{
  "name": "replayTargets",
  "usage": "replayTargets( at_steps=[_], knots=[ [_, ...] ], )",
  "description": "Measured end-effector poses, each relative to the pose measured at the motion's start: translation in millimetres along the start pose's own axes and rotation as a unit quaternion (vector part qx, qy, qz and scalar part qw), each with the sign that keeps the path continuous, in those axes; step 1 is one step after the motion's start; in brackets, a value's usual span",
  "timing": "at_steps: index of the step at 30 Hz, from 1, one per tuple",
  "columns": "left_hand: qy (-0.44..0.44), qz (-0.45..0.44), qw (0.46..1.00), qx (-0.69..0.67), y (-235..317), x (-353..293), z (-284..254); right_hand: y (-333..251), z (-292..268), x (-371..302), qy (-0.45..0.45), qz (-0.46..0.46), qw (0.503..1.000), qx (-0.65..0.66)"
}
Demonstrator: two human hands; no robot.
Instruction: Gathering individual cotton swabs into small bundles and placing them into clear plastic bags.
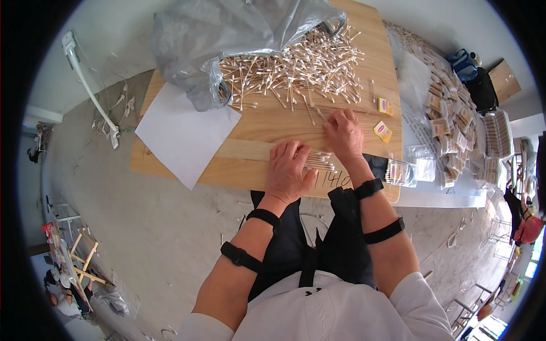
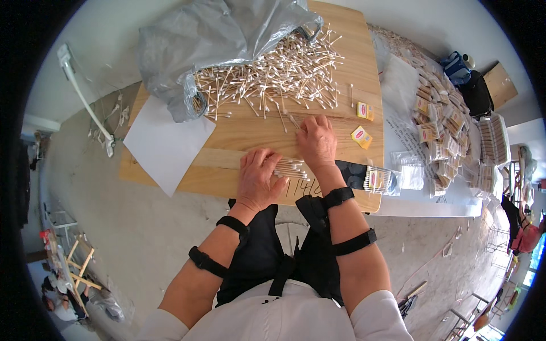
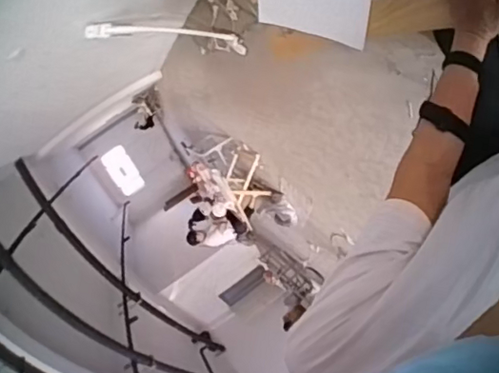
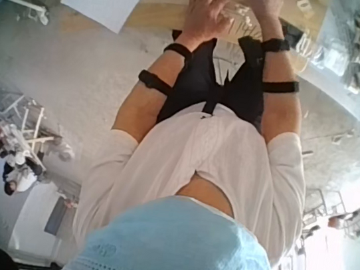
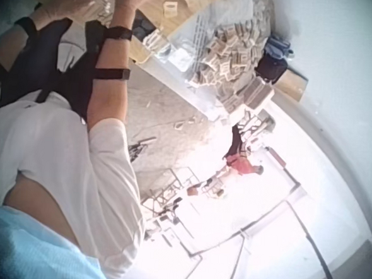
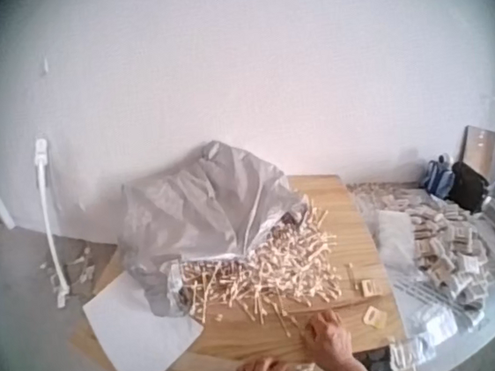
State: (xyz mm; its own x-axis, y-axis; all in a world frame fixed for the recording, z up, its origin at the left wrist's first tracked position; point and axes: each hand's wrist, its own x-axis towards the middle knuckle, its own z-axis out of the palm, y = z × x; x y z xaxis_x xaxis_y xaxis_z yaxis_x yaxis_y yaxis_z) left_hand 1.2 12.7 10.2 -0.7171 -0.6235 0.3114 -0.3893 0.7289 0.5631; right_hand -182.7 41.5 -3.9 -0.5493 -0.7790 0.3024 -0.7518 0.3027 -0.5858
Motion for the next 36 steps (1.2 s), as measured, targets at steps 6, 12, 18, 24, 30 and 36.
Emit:
replayTargets(
  at_steps=[6,12,18,24,30,36],
  knots=[
    [-0.002,0.005,1.000,-0.001,-2.8,-3.0,0.6,-1.3,-7.9,-31.7,0.044,0.018,0.999,-0.008],
    [0.007,0.018,0.999,0.026,-2.6,-2.5,1.4,-6.7,-20.7,-58.4,0.014,-0.023,0.999,0.018],
    [0.024,0.008,0.999,0.043,-4.8,4.7,8.8,-3.2,-23.9,-64.2,0.024,-0.059,0.997,0.047],
    [-0.073,0.029,0.996,0.052,-14.9,41.5,14.0,-4.8,-25.0,-68.8,0.025,-0.061,0.995,0.069],
    [-0.070,0.059,0.975,0.201,-30.9,69.6,-1.1,1.4,-26.4,-69.7,0.018,-0.069,0.994,0.082],
    [-0.105,0.121,0.977,0.140,2.5,61.6,-6.0,1.3,-31.3,-67.2,-0.010,-0.092,0.992,0.086]
  ],
)
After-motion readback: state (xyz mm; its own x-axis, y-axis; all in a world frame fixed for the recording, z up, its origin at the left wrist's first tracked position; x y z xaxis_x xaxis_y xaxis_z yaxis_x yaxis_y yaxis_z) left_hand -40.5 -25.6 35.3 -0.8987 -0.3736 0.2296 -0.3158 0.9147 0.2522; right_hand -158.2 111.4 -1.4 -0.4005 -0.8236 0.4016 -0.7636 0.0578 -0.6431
